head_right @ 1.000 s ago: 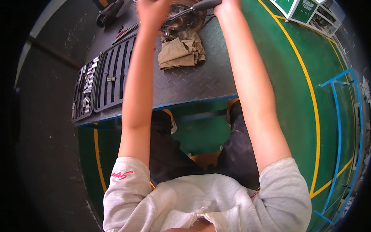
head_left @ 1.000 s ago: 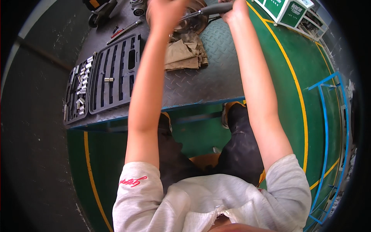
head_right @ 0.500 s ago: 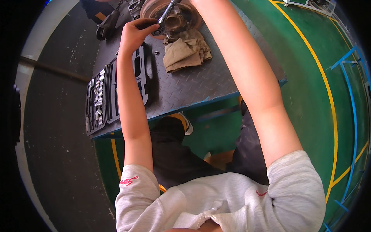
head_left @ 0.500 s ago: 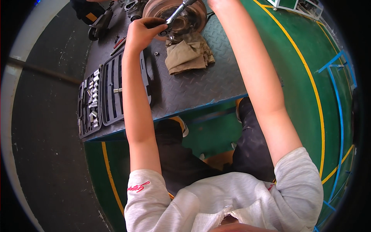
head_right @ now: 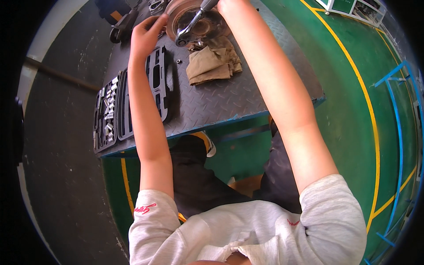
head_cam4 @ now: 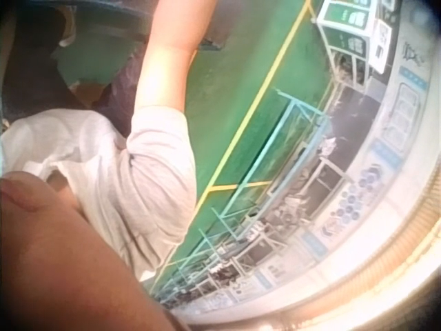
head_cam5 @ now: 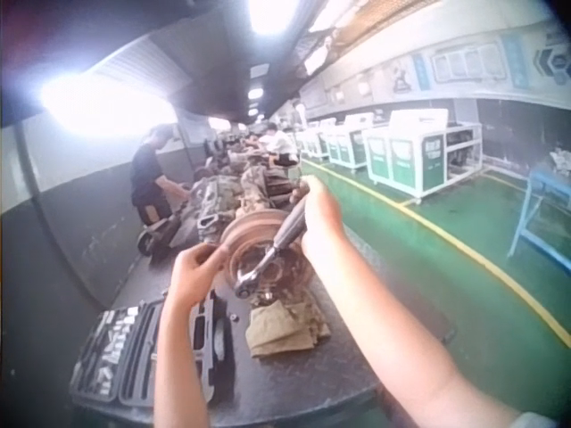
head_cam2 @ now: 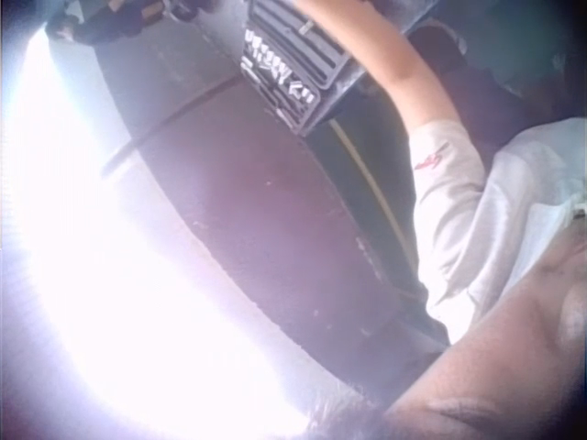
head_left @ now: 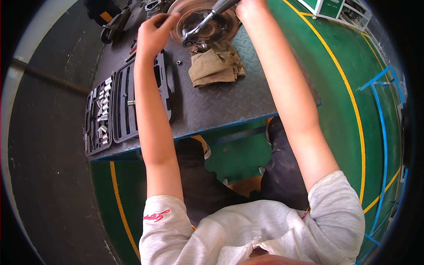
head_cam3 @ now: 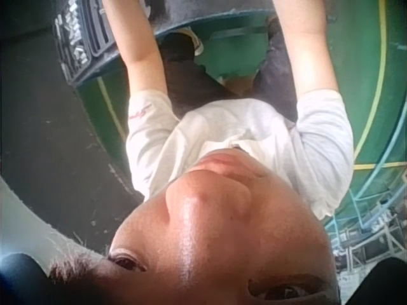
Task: Disassembling or reassembling a brake hub assembly using a ratchet and sockets.
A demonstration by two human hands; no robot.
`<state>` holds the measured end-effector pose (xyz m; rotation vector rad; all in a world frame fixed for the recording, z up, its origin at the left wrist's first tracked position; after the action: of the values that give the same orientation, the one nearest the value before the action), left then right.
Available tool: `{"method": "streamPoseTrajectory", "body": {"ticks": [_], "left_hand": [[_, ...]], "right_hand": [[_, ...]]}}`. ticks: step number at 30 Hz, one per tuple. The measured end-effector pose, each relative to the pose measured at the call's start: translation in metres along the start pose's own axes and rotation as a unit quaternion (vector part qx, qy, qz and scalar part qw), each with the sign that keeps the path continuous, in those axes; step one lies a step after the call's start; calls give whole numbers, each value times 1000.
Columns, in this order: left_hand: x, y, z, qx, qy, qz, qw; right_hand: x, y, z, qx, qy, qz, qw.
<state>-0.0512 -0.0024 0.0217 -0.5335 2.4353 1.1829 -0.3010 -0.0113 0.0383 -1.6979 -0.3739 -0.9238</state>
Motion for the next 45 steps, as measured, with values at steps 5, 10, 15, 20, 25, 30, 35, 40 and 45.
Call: {"method": "streamPoseTrajectory", "body": {"ticks": [5, 10, 15, 20, 25, 30, 35, 40, 45], "left_hand": [[-16, -13, -10, -10, 36, 202, 979], [-20, -19, -2, -116, 167, 445, 872], [-17, -19, 11, -155, 197, 497, 831], [-9, -38, 12, -159, 159, 599, 768], [-6, -64, 18, -181, 145, 693, 683], [-7, -62, 19, -243, 217, 630, 705], [19, 15, 6, -184, 208, 608, 744], [111, 106, -3, -31, 13, 578, 816], [193, 115, -5, -63, -118, 549, 825]], "right_hand": [[14, 6, 20, -47, 8, -3, 999], [56, 22, 56, -346, 21, 177, 921], [87, 39, 71, -334, -199, 322, 863], [93, 65, 88, -287, -361, 375, 804], [94, 104, 102, -280, -392, 435, 761], [91, 90, 101, -225, -377, 442, 782], [64, 44, 68, -156, -294, 395, 856], [18, 9, 30, -362, 4, 264, 894], [-68, 7, -35, 38, -27, -10, 999]]}}
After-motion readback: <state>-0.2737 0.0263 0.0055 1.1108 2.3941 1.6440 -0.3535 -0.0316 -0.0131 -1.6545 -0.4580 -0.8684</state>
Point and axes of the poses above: each hand's wrist, its own z-axis away from the middle knuckle, its own x-axis out of the palm, y = z × x, the point moved 4 cm from there along -z, towards the middle knuckle, and after that the axes turned 1 degree about y, right-handed, at the moved point
